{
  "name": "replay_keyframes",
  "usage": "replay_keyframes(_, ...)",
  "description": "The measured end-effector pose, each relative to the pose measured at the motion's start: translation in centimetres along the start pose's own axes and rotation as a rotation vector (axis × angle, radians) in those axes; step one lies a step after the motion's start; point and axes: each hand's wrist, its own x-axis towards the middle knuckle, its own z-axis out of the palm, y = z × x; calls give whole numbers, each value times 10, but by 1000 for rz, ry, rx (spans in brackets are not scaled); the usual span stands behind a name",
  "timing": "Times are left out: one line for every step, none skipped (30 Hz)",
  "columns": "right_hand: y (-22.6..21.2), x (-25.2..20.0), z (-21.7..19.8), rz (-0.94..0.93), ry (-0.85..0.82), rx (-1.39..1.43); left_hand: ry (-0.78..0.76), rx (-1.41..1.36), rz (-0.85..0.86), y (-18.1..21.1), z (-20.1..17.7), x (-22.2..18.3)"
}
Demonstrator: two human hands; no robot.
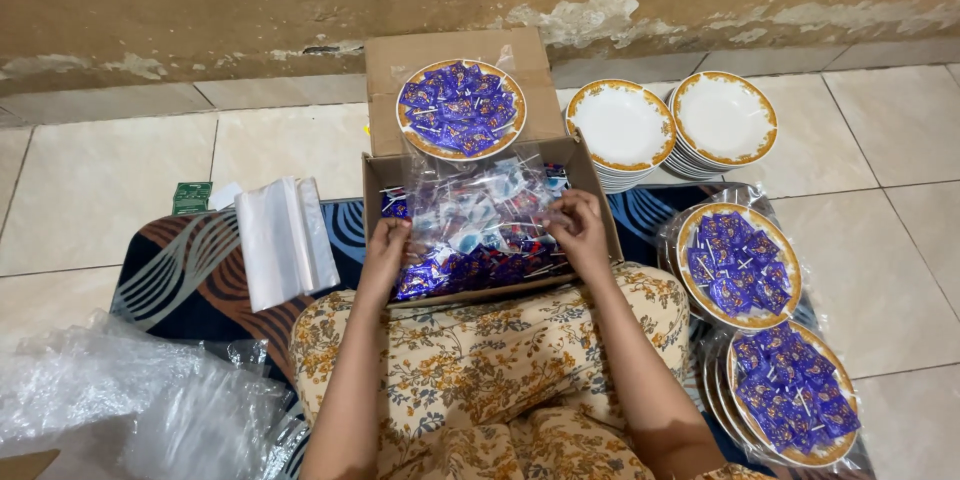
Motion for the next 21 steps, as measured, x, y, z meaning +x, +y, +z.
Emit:
replay_keyframes(3, 2, 1, 0, 1, -1, -1, 0, 0, 0, 0, 4)
replay_keyframes(6, 5, 1, -2, 0, -133, -1, 96, -5, -1, 2, 8)
replay_keyframes(9, 7, 2, -5, 0, -265, 0, 193, -10, -1, 3, 12)
replay_keyframes(20, 7, -1, -7, -2, -265, 1, 191, -9, -9, 3, 17)
replay_keyframes(30, 7, -3, 0, 3, -381, -13, 153, -38, -18, 2, 22)
replay_keyframes(42, 6, -6, 9, 8, -496, -27, 115, -69, -27, 2, 25)
replay_keyframes(26, 2, -4, 9, 5, -497, -25, 114, -70, -26, -1, 26)
replay_keyframes(10, -2, -3, 183, -92, -539, -41, 106, -103, -26, -5, 25)
replay_keyframes(-6, -6, -1, 357, -189, -579, -57, 98, -135, -27, -8, 25)
replay_keyframes(-12, -2, -7, 359, -195, -583, -54, 94, -140, -27, -11, 27)
replay_keyframes(-17, 3, -13, 414, -311, -570, -82, 113, -141, -26, -14, 28)
replay_keyframes(-22, 10, -18, 464, -425, -555, -111, 133, -137, -25, -17, 33)
replay_keyframes(-27, 15, -19, 463, -429, -558, -108, 130, -138, -16, -15, 32)
replay_keyframes(-32, 20, -19, 498, -406, -520, -111, 172, -122, -8, -14, 32)
replay_keyframes(-37, 24, -19, 533, -383, -482, -113, 215, -107, 1, -13, 31)
replay_keyframes(-26, 35, -22, 533, -385, -481, -111, 215, -107, 9, -9, 37)
replay_keyframes(-16, 46, -24, 538, -256, -338, -72, 225, -101, 17, -4, 44)
replay_keyframes(-5, 57, -27, 539, -126, -195, -34, 236, -93, 25, 1, 50)
replay_keyframes(-4, 68, -21, 539, -125, -195, -34, 236, -92, 20, 0, 71)
replay_keyframes(-4, 79, -17, 580, -14, -174, 15, 289, -70, 15, 1, 92)
replay_keyframes(-3, 91, -12, 619, 97, -153, 65, 342, -48, 10, 1, 113)
